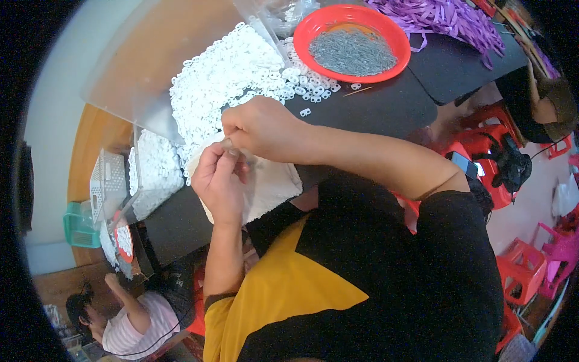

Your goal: Assemble small plastic clips by inserting metal rings into them at a manufacturing workbench.

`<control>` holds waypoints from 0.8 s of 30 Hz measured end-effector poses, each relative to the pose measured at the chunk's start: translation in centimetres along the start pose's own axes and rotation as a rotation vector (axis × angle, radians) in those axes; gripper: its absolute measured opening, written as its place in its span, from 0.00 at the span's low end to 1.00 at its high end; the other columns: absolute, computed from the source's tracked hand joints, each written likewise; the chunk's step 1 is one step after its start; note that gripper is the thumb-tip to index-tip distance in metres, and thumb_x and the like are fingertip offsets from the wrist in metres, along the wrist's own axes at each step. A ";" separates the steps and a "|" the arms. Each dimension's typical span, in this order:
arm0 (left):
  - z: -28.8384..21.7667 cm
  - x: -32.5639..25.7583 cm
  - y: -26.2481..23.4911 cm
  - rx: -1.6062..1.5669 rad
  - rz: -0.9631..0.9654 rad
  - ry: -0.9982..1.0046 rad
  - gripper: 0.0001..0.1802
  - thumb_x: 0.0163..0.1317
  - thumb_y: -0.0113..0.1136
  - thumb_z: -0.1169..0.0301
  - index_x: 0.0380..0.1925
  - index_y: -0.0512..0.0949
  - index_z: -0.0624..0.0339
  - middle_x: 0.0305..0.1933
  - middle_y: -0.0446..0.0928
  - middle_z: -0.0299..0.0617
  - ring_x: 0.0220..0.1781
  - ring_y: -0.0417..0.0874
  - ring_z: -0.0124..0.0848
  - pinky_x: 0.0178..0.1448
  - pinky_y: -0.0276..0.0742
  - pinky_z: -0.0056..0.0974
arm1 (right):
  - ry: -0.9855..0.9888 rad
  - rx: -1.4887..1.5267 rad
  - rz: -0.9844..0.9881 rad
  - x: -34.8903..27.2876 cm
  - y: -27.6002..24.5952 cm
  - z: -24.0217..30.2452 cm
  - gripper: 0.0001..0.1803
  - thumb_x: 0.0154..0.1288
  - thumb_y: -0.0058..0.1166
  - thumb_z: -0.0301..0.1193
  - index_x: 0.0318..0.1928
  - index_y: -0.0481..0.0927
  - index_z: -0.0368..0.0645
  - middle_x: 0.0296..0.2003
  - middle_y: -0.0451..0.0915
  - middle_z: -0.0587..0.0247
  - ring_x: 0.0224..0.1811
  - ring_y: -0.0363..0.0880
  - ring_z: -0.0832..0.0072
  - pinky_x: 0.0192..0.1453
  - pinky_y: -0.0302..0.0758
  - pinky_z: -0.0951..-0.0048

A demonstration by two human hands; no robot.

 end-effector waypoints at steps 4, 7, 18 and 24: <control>-0.6 0.8 0.0 0.015 0.029 -0.017 0.07 0.66 0.54 0.74 0.29 0.75 0.64 0.23 0.72 0.33 0.21 0.67 0.17 0.25 0.62 0.24 | -0.018 -0.060 0.057 1.3 0.0 0.5 0.08 0.56 0.54 0.32 0.28 0.79 0.38 0.22 0.78 0.48 0.27 0.80 0.51 0.31 0.73 0.56; -1.1 1.7 -0.7 0.068 -0.012 0.091 0.06 0.62 0.56 0.73 0.31 0.78 0.66 0.21 0.73 0.35 0.19 0.69 0.21 0.22 0.62 0.26 | -0.004 -0.055 0.026 1.8 0.6 0.3 0.07 0.60 0.54 0.28 0.31 0.77 0.35 0.21 0.76 0.54 0.23 0.75 0.65 0.29 0.70 0.69; 1.2 3.1 -1.2 0.036 -0.085 0.062 0.06 0.59 0.52 0.77 0.23 0.73 0.63 0.19 0.67 0.29 0.19 0.61 0.16 0.23 0.56 0.25 | 0.388 0.552 -0.080 0.3 2.6 -5.0 0.08 0.64 0.56 0.31 0.32 0.79 0.38 0.21 0.75 0.70 0.24 0.71 0.87 0.26 0.65 0.82; 1.2 2.6 -2.1 -0.007 -0.067 0.085 0.04 0.60 0.54 0.75 0.27 0.74 0.63 0.21 0.68 0.29 0.21 0.63 0.15 0.24 0.57 0.24 | 0.520 0.679 -0.160 1.1 0.5 -6.8 0.09 0.65 0.55 0.32 0.31 0.79 0.39 0.20 0.75 0.70 0.21 0.68 0.87 0.24 0.62 0.82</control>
Point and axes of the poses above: each hand's wrist, its own x-axis towards the middle knuckle, its own y-axis out of the palm, z = x × y, the point moved 8 cm from there along x, towards the middle knuckle
